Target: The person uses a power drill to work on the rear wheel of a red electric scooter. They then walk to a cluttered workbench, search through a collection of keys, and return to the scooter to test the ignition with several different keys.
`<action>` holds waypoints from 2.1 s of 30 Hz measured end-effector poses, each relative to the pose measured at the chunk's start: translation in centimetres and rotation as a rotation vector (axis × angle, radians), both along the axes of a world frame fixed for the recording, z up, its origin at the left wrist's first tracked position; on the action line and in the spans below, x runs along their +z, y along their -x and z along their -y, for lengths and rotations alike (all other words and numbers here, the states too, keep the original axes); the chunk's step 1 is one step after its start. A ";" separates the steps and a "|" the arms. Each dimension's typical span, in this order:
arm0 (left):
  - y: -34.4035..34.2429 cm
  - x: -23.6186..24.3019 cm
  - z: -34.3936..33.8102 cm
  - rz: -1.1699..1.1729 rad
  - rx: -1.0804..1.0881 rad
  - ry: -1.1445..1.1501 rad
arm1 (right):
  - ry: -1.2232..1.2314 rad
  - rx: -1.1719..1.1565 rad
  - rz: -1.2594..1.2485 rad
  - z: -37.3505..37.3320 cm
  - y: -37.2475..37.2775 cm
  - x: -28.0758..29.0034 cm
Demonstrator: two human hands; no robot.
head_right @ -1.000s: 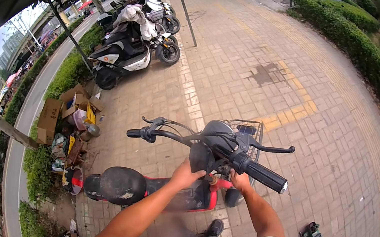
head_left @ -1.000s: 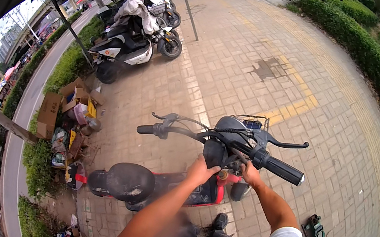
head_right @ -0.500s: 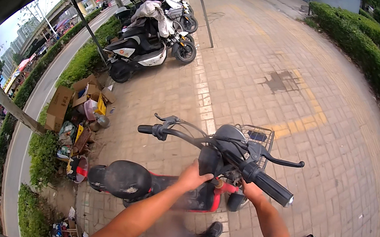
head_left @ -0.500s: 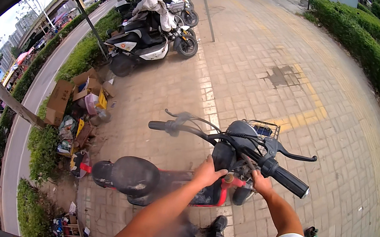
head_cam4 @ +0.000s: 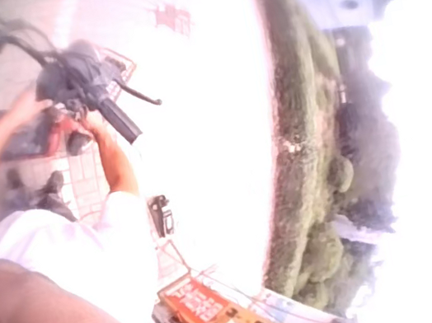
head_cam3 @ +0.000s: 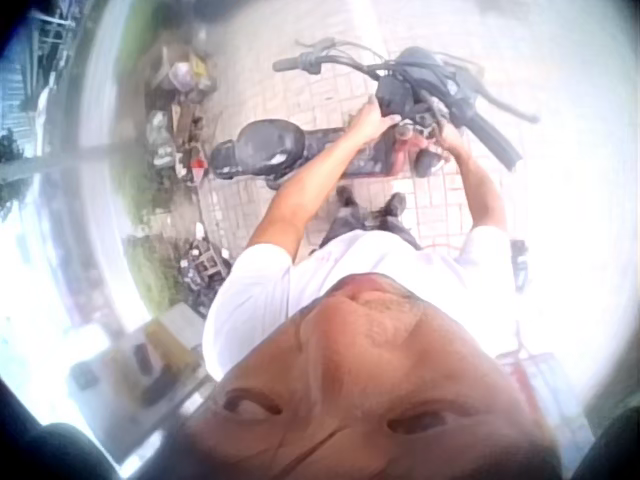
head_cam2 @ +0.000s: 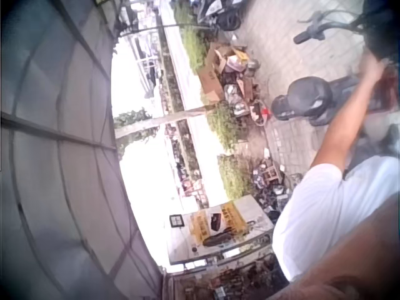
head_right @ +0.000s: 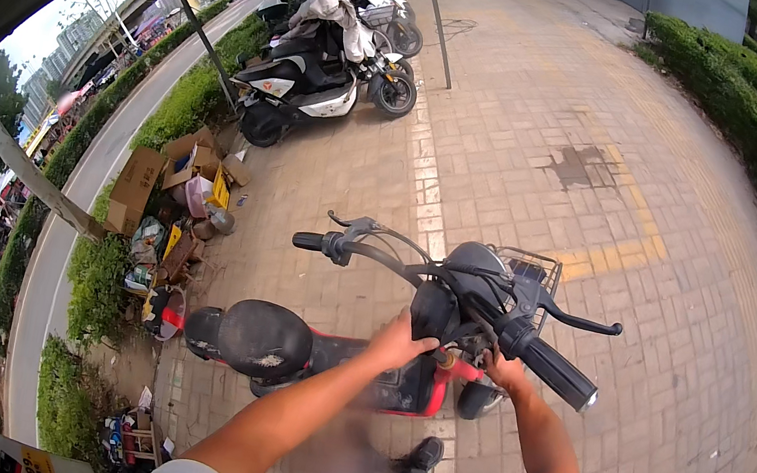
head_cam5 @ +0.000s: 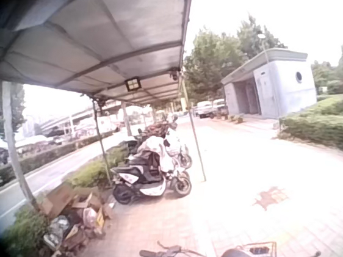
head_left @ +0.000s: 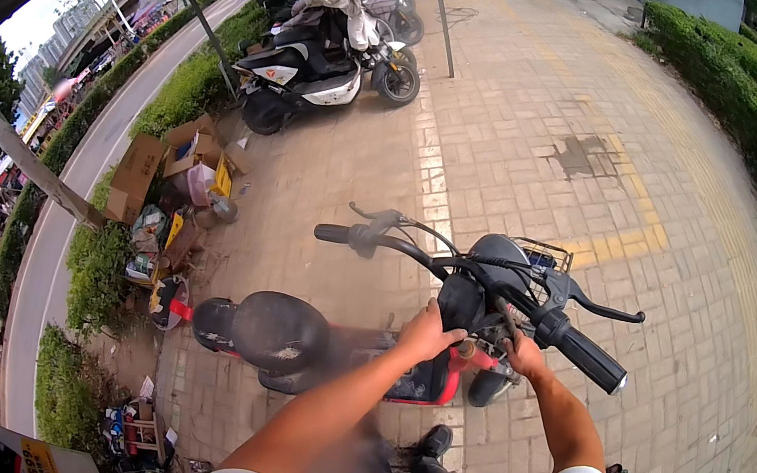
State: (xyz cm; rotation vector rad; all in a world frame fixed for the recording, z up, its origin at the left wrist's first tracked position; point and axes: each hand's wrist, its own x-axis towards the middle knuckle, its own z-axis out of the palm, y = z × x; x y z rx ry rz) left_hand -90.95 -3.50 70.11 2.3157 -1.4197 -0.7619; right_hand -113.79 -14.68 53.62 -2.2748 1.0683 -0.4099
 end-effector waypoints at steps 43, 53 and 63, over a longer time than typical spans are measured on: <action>2.3 -7.7 -90.6 -0.482 1.929 0.669 | -0.900 1.162 -0.090 -65.3 -41.3 11.1; 1.6 -0.2 -99.3 -0.526 1.991 1.193 | -1.110 1.744 -0.488 -102.3 -36.1 18.9; 0.3 2.8 -121.9 0.070 2.643 1.641 | -1.016 2.313 -0.012 -133.0 -33.8 15.7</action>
